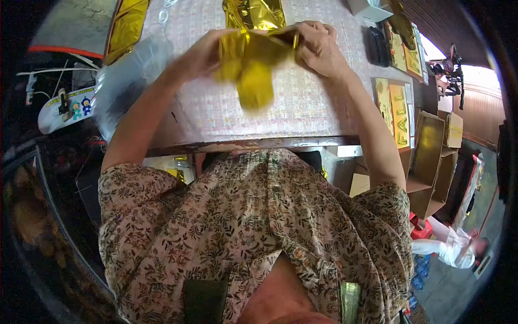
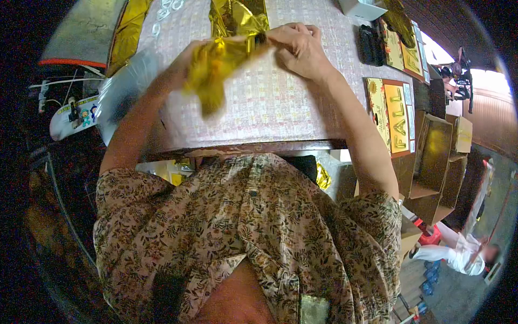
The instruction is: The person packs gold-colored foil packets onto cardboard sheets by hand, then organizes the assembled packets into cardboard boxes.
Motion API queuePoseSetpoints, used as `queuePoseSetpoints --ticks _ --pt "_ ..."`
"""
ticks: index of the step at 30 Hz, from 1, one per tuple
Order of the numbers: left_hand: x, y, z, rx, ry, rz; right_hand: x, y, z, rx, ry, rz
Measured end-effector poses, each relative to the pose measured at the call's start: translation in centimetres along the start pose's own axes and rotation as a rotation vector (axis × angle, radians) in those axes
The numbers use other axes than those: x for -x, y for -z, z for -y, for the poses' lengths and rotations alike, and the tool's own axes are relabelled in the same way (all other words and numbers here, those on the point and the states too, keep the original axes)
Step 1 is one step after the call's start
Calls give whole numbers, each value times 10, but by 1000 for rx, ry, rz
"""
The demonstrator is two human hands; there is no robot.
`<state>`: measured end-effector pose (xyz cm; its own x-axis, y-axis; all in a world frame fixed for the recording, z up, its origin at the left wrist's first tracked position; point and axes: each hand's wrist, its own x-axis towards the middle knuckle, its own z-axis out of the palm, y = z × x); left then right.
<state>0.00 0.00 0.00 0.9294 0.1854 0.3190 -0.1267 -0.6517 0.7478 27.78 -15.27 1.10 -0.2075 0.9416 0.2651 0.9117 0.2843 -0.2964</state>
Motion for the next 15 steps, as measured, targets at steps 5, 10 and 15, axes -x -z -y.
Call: queuePoseSetpoints --ticks 5,10,15 --pt "-4 -2 -19 210 477 -265 -3 -11 -2 -367 -240 -112" --pt "-7 9 -26 236 571 -170 -7 -16 3 -416 -245 -183" --pt "-7 11 -25 218 624 -133 -8 -13 13 -217 -165 -178"
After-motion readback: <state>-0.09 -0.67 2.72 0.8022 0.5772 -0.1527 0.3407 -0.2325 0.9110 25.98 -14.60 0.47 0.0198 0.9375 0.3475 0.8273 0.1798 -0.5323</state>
